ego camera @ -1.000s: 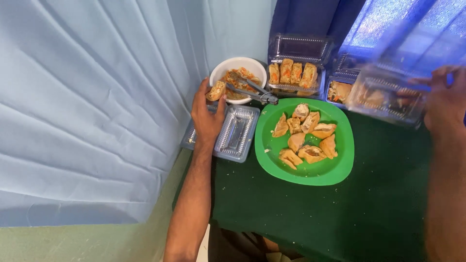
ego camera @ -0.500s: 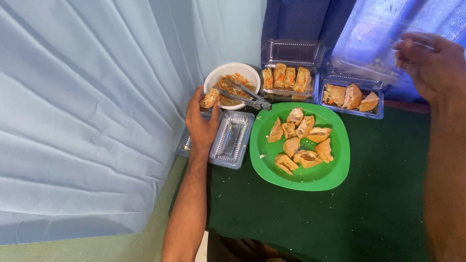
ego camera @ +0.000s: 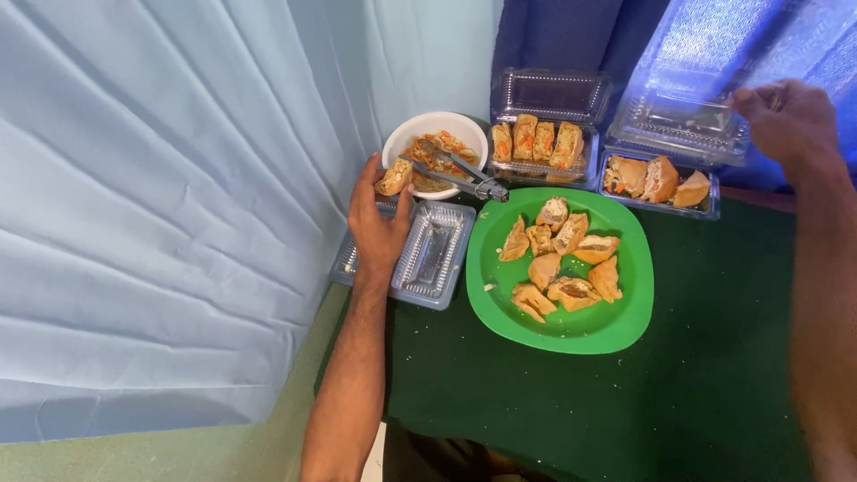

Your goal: A person is stuffing tofu pockets with a filling using tongs and then placing them into plastic containers for packaging.

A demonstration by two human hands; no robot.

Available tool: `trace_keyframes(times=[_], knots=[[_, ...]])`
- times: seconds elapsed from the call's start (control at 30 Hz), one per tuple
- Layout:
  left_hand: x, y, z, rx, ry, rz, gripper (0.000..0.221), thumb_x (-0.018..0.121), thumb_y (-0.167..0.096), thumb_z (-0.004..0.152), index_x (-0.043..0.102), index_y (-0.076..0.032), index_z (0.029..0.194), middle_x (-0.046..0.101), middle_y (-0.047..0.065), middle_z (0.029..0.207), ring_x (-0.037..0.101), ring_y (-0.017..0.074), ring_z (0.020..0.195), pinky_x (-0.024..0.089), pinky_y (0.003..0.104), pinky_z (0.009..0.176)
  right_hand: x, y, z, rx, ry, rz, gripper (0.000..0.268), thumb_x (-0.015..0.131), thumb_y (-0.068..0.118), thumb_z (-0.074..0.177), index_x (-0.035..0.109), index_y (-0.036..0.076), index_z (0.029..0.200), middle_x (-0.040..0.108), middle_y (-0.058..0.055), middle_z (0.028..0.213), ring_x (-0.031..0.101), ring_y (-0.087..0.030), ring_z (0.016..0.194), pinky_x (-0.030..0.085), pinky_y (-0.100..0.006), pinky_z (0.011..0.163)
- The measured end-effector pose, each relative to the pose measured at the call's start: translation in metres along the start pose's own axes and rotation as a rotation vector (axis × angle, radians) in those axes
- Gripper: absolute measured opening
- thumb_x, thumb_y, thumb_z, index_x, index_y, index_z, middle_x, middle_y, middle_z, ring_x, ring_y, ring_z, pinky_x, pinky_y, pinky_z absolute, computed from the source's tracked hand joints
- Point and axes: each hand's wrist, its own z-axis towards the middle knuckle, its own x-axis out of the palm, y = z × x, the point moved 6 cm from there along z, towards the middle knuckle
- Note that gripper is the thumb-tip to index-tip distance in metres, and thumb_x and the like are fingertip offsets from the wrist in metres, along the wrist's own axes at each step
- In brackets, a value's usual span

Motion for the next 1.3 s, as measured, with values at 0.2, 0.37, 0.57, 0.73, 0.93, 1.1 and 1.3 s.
trace_keyframes(times=[0.2, 0.37, 0.57, 0.73, 0.93, 1.1, 1.3], knots=[[0.0, 0.0, 0.0, 0.016, -0.001, 0.012, 0.057, 0.073, -0.023, 0.101, 0.048, -0.003, 0.147, 0.066, 0.016, 0.132, 0.067, 0.0265, 0.115, 0.059, 0.039, 0.098, -0.005, -0.029, 0.018, -0.209, -0.105, -0.129, 0.034, 0.071, 0.029, 0.124, 0.073, -0.005, 0.125, 0.071, -0.028, 0.122, 0.066, -0.037, 0.103, 0.053, -0.05, 0.078], [0.0, 0.0, -0.001, -0.006, -0.005, 0.014, 0.057, 0.074, -0.022, 0.1, 0.048, -0.004, 0.148, 0.067, 0.014, 0.13, 0.067, 0.0256, 0.115, 0.058, 0.038, 0.099, -0.002, -0.024, 0.004, -0.044, -0.004, 0.037, 0.028, 0.068, 0.028, 0.122, 0.073, 0.005, 0.108, 0.069, -0.018, 0.125, 0.058, -0.031, 0.122, 0.044, -0.05, 0.098], [0.0, -0.001, 0.0, -0.012, 0.004, 0.007, 0.058, 0.075, -0.021, 0.099, 0.048, -0.005, 0.148, 0.068, 0.014, 0.126, 0.067, 0.0254, 0.113, 0.06, 0.037, 0.093, 0.002, -0.045, -0.013, 0.303, -0.002, 0.157, 0.037, 0.069, 0.045, 0.118, 0.069, 0.008, 0.12, 0.071, -0.007, 0.108, 0.062, -0.02, 0.092, 0.047, -0.038, 0.072], [0.0, 0.002, -0.002, -0.021, 0.006, -0.005, 0.059, 0.075, -0.022, 0.099, 0.047, -0.005, 0.149, 0.067, 0.014, 0.129, 0.066, 0.0248, 0.114, 0.061, 0.036, 0.091, 0.012, -0.057, -0.029, 0.597, -0.028, 0.179, 0.028, 0.078, 0.043, 0.103, 0.069, 0.02, 0.117, 0.074, -0.006, 0.111, 0.068, -0.017, 0.091, 0.048, -0.03, 0.065], [-0.001, 0.0, -0.002, -0.005, -0.009, 0.004, 0.056, 0.074, -0.023, 0.1, 0.049, -0.005, 0.146, 0.068, 0.013, 0.124, 0.067, 0.0246, 0.111, 0.06, 0.036, 0.09, 0.015, -0.041, -0.062, 0.527, 0.153, 0.221, 0.026, 0.072, 0.031, 0.107, 0.067, 0.009, 0.119, 0.072, -0.011, 0.106, 0.066, -0.022, 0.088, 0.049, -0.034, 0.063], [0.0, 0.003, -0.003, -0.021, 0.006, -0.001, 0.058, 0.074, -0.021, 0.1, 0.047, -0.006, 0.149, 0.067, 0.013, 0.13, 0.066, 0.0246, 0.115, 0.061, 0.035, 0.09, 0.02, -0.016, -0.098, 0.573, 0.228, 0.33, 0.026, 0.059, 0.024, 0.112, 0.061, 0.001, 0.125, 0.063, -0.018, 0.126, 0.061, -0.034, 0.115, 0.058, -0.05, 0.09], [0.0, 0.002, -0.003, 0.003, -0.002, 0.001, 0.057, 0.075, -0.021, 0.1, 0.048, -0.006, 0.148, 0.068, 0.013, 0.127, 0.067, 0.0253, 0.114, 0.06, 0.038, 0.095, 0.029, -0.037, -0.093, 0.573, 0.158, 0.487, 0.029, 0.07, 0.018, 0.103, 0.06, 0.0, 0.124, 0.067, -0.015, 0.124, 0.069, -0.034, 0.11, 0.066, -0.052, 0.081]])
